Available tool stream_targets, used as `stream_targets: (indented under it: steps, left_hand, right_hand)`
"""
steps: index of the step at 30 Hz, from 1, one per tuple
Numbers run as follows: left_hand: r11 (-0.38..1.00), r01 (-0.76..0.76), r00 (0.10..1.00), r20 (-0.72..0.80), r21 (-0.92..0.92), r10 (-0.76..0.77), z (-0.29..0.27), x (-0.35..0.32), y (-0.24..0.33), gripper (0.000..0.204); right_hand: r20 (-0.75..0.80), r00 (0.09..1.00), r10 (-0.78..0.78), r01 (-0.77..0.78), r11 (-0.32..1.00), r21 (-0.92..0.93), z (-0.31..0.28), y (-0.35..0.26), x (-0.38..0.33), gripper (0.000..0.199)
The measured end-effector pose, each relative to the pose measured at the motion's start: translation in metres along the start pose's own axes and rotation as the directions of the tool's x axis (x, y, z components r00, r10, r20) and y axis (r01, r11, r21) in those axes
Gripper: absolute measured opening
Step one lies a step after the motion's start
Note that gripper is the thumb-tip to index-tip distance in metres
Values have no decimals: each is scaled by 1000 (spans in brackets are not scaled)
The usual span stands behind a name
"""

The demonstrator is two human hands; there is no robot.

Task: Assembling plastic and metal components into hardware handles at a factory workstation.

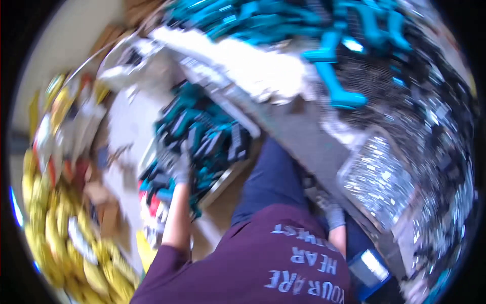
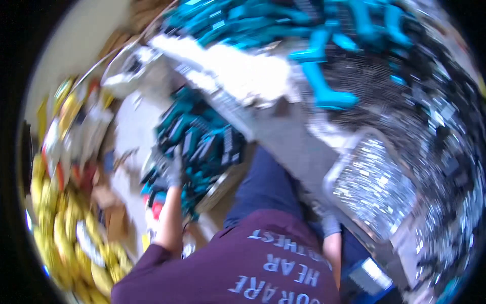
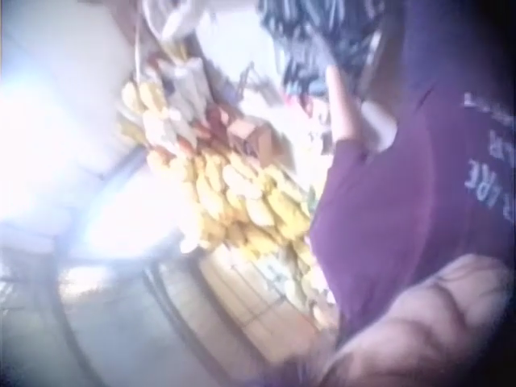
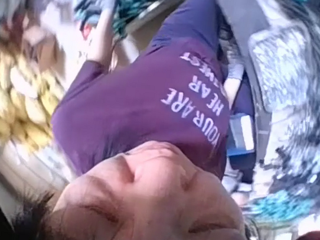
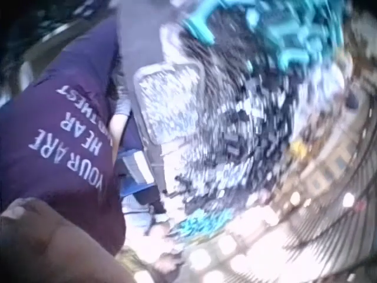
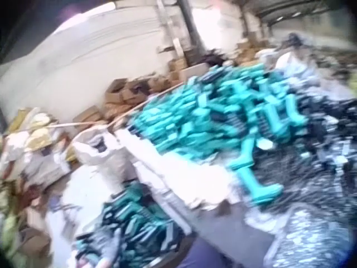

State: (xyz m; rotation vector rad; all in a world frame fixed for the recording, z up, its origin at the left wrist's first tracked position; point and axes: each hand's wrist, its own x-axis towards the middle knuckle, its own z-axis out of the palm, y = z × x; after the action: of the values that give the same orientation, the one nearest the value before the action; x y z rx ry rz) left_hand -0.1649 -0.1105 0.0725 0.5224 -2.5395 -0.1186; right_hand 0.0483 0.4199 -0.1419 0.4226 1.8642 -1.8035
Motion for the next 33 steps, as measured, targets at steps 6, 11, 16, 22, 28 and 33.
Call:
stream_targets:
  steps: [6, 11, 16, 22, 28, 33]
  left_hand:
    - [560, -330, 909, -96, -760, 406, -59, -20, 201, 71]
    - [202, -367, 724, -143, -908, 675, -73, -66, 310, 75]
    - [284, -507, 645, -140, -814, 751, -74, -70, 313, 66]
    - [322, -525, 648, -124, -788, 752, -74, -71, 317, 64]
    - [363, -548, 626, -82, -754, 776, -79, -71, 315, 60]
    - [345, -544, 620, -89, -765, 780, -80, -71, 318, 56]
  right_hand:
    - [41, 956, -292, 291, 914, -281, 54, -225, -95, 34]
    - [83, 881, -465, 434, 866, 248, -16, -296, -173, 42]
    - [-820, 438, -368, 36, 919, -393, -116, -336, -210, 33]
    - [-780, 337, -527, 101, 844, -527, -202, -369, -168, 17]
    - [-725, 392, -567, -660, 376, -651, -251, -448, -100, 44]
    - [-762, 494, -419, -721, 292, -628, -291, -451, -81, 52]
